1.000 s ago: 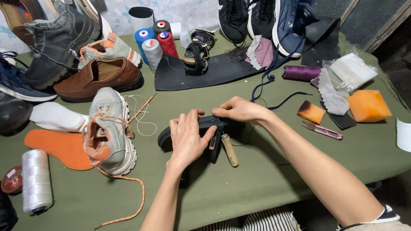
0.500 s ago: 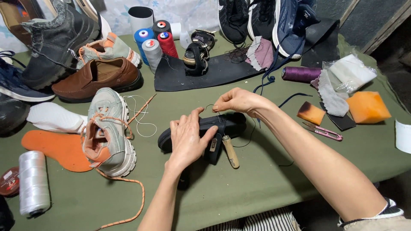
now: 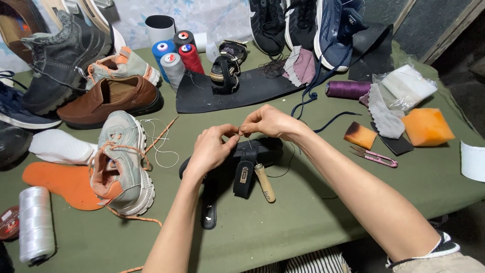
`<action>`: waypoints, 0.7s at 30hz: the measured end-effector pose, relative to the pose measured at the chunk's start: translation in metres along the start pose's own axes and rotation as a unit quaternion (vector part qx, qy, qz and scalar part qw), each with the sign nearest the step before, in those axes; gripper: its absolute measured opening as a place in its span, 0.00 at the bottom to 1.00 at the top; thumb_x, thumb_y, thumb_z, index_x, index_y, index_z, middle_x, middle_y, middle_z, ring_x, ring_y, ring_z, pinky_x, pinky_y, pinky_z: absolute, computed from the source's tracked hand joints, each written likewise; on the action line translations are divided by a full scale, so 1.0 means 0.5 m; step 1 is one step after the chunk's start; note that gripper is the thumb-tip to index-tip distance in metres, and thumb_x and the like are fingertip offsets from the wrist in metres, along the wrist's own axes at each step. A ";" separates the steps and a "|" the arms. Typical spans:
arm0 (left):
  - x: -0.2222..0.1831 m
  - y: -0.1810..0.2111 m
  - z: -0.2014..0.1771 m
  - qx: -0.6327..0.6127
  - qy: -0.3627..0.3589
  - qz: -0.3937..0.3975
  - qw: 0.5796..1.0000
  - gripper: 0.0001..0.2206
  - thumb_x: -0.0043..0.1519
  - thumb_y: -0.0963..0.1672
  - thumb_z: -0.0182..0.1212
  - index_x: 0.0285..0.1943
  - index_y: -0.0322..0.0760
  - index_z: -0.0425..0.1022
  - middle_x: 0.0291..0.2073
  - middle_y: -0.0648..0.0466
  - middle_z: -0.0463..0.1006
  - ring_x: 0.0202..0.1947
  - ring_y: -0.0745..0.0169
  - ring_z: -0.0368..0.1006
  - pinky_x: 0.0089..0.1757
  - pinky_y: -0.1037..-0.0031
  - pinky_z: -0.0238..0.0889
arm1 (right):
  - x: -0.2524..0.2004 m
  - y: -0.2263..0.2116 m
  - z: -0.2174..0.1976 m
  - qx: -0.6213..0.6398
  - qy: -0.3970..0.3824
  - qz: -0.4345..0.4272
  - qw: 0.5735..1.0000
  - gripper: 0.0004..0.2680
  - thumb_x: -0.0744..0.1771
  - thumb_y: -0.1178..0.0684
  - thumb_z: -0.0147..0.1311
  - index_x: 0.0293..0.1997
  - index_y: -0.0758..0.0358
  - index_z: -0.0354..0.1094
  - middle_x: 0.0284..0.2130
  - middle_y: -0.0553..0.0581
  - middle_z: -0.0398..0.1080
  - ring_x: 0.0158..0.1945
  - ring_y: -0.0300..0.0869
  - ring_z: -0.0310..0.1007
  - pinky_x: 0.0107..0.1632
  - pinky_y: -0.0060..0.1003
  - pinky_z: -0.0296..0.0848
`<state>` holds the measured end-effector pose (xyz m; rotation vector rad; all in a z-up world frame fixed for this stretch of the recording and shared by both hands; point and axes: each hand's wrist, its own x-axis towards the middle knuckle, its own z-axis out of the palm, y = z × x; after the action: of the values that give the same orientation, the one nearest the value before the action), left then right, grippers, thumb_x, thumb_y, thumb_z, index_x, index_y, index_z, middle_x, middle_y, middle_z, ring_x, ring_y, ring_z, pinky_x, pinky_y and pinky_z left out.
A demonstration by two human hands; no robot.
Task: Hand-sewing a strap onto a black sandal using an awl and thread on a repair workbench.
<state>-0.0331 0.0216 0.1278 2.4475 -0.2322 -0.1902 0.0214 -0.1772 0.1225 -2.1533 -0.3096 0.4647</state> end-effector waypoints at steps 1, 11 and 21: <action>0.000 0.000 0.001 0.001 -0.002 0.000 1.000 0.12 0.64 0.47 0.59 0.54 0.57 0.81 0.41 0.59 0.86 0.37 0.54 0.81 0.48 0.60 0.67 | -0.002 -0.001 -0.002 0.002 0.001 0.001 1.000 0.05 0.64 0.47 0.61 0.34 0.49 0.83 0.30 0.46 0.81 0.41 0.37 0.75 0.46 0.30 0.67; -0.013 -0.015 0.019 -0.032 0.114 -0.004 0.993 0.06 0.61 0.49 0.65 0.37 0.49 0.84 0.29 0.57 0.85 0.34 0.46 0.82 0.40 0.59 0.71 | -0.015 -0.002 0.010 -0.001 0.040 -0.040 0.998 0.06 0.66 0.47 0.60 0.36 0.52 0.82 0.31 0.50 0.80 0.38 0.40 0.74 0.44 0.34 0.70; -0.006 -0.026 0.039 -0.033 0.160 -0.011 0.987 0.11 0.66 0.47 0.56 0.39 0.47 0.85 0.27 0.57 0.85 0.36 0.42 0.82 0.42 0.55 0.72 | -0.263 0.027 0.018 -0.063 0.157 -0.032 0.985 0.07 0.69 0.52 0.54 0.37 0.60 0.79 0.31 0.60 0.81 0.37 0.48 0.81 0.40 0.41 0.80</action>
<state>-0.0382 0.0204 0.1046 2.3734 -0.0560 0.1826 -0.1000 -0.2287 0.1346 -2.2905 -0.2357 0.0668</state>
